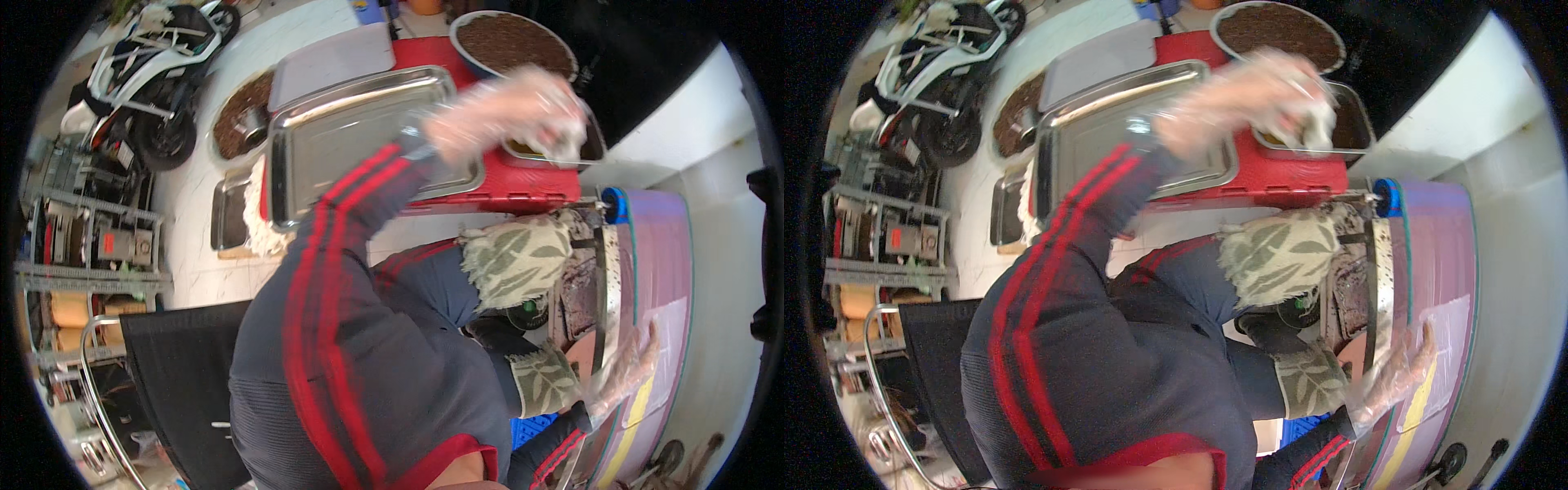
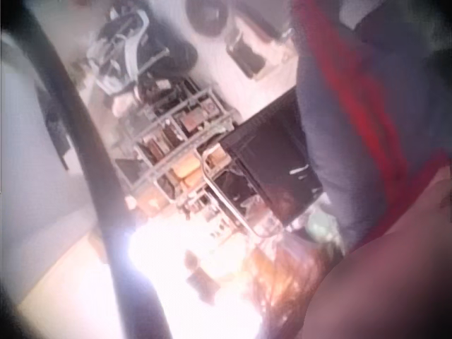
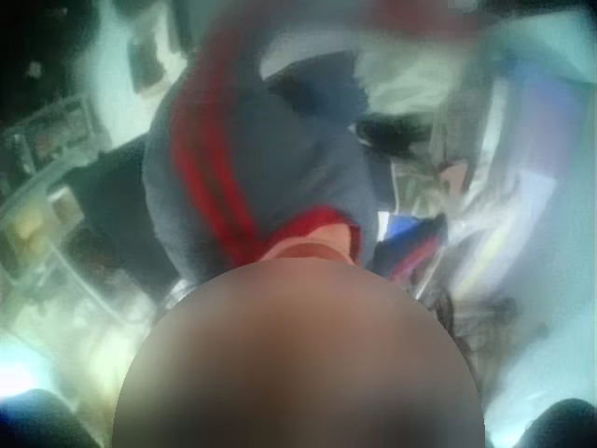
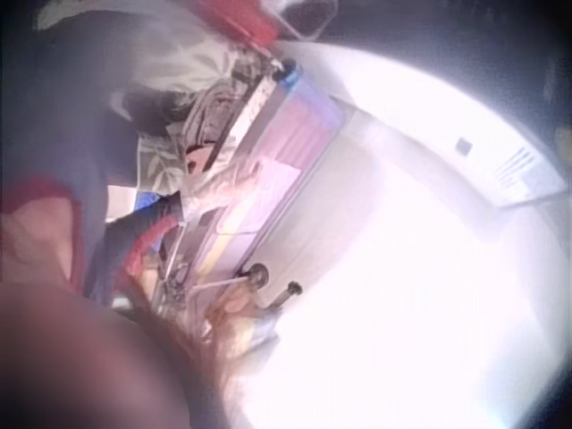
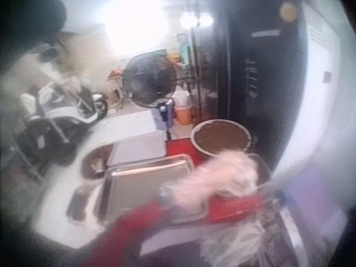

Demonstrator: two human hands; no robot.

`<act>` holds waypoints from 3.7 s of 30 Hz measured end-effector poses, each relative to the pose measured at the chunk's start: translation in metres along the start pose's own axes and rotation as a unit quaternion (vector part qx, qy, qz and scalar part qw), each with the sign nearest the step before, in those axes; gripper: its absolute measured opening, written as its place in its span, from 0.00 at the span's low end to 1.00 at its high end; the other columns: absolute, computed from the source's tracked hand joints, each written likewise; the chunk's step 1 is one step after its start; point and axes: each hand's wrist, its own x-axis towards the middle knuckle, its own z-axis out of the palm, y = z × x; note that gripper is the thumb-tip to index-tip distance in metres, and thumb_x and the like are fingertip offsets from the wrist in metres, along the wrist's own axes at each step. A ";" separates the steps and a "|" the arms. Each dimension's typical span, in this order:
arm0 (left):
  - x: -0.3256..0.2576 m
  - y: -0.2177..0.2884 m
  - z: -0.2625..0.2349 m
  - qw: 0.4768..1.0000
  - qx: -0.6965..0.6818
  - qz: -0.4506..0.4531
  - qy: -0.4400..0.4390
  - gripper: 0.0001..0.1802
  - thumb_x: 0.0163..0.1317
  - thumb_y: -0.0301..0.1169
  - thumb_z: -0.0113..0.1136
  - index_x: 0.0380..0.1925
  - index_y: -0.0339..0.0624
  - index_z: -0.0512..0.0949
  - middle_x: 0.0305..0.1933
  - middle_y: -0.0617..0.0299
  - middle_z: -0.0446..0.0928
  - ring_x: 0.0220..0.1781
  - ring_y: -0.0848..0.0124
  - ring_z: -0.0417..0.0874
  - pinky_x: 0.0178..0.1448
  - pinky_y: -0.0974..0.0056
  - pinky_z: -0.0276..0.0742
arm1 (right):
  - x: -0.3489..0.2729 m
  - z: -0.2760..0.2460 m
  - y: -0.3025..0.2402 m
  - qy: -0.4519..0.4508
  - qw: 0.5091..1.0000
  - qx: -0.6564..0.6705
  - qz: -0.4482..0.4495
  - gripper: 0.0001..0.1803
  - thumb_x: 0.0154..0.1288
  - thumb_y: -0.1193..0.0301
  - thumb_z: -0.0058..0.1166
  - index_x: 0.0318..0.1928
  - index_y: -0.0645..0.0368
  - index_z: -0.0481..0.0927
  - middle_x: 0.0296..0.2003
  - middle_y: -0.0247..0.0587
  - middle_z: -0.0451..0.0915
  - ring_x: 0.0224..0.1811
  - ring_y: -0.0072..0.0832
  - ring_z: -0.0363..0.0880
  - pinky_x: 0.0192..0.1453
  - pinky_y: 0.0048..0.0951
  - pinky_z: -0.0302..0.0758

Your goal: The person repeatedly places thin sheets on a flat surface, adds a dark granular filling, folds the sheets, and transfers them to a metal tray. The process is repeated multiple times with consistent hand motions.

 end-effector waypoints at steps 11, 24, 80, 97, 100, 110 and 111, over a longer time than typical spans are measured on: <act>-0.344 0.087 -0.245 0.789 0.184 -0.320 0.491 0.18 0.76 0.45 0.65 0.53 0.44 0.81 0.47 0.59 0.86 0.37 0.72 0.81 0.38 0.62 0.80 | -0.006 0.008 -0.065 -0.007 0.992 0.105 0.071 0.21 0.79 0.72 0.58 0.68 0.64 0.80 0.64 0.49 0.83 0.63 0.35 0.82 0.70 0.37 0.75; -0.061 -0.081 -0.258 0.767 0.617 0.004 0.176 0.19 0.77 0.41 0.59 0.61 0.48 0.82 0.55 0.45 0.87 0.57 0.43 0.87 0.60 0.45 0.82 | -0.025 -0.013 -0.057 0.042 0.998 0.023 0.045 0.23 0.72 0.72 0.64 0.66 0.61 0.82 0.61 0.49 0.85 0.64 0.40 0.83 0.70 0.40 0.78; 0.261 -0.195 0.382 0.887 0.323 0.114 -0.309 0.17 0.70 0.42 0.64 0.41 0.37 0.86 0.43 0.46 0.86 0.50 0.51 0.87 0.58 0.50 0.80 | 0.128 0.003 0.164 -0.022 0.949 -0.146 0.280 0.20 0.68 0.54 0.68 0.48 0.58 0.89 0.46 0.54 0.90 0.48 0.48 0.88 0.54 0.41 0.82; 0.192 -0.146 0.307 0.902 0.234 0.160 -0.326 0.13 0.70 0.38 0.63 0.45 0.41 0.86 0.45 0.48 0.85 0.53 0.47 0.86 0.57 0.48 0.80 | 0.100 0.005 0.100 -0.110 0.971 -0.111 0.178 0.16 0.71 0.58 0.66 0.50 0.54 0.91 0.46 0.50 0.90 0.52 0.46 0.89 0.55 0.44 0.85; 0.171 -0.143 0.296 0.889 0.232 0.112 -0.378 0.13 0.69 0.39 0.65 0.47 0.45 0.87 0.45 0.51 0.85 0.52 0.49 0.86 0.57 0.50 0.81 | 0.080 -0.010 0.071 -0.136 0.968 -0.076 0.197 0.12 0.68 0.63 0.68 0.47 0.56 0.91 0.43 0.53 0.89 0.48 0.48 0.89 0.52 0.45 0.84; 0.145 -0.133 0.282 0.876 0.312 0.135 -0.344 0.07 0.68 0.32 0.63 0.43 0.46 0.86 0.48 0.59 0.85 0.57 0.54 0.84 0.65 0.50 0.78 | 0.060 0.003 0.052 -0.164 0.961 -0.211 0.075 0.12 0.72 0.71 0.61 0.53 0.50 0.89 0.48 0.49 0.87 0.52 0.46 0.86 0.58 0.44 0.84; 0.137 -0.130 0.276 0.860 0.327 0.144 -0.363 0.06 0.68 0.31 0.63 0.41 0.47 0.86 0.47 0.60 0.85 0.57 0.53 0.84 0.65 0.50 0.78 | 0.049 0.006 0.052 -0.120 0.981 -0.128 0.081 0.12 0.71 0.72 0.61 0.53 0.50 0.89 0.49 0.48 0.87 0.53 0.45 0.86 0.59 0.44 0.84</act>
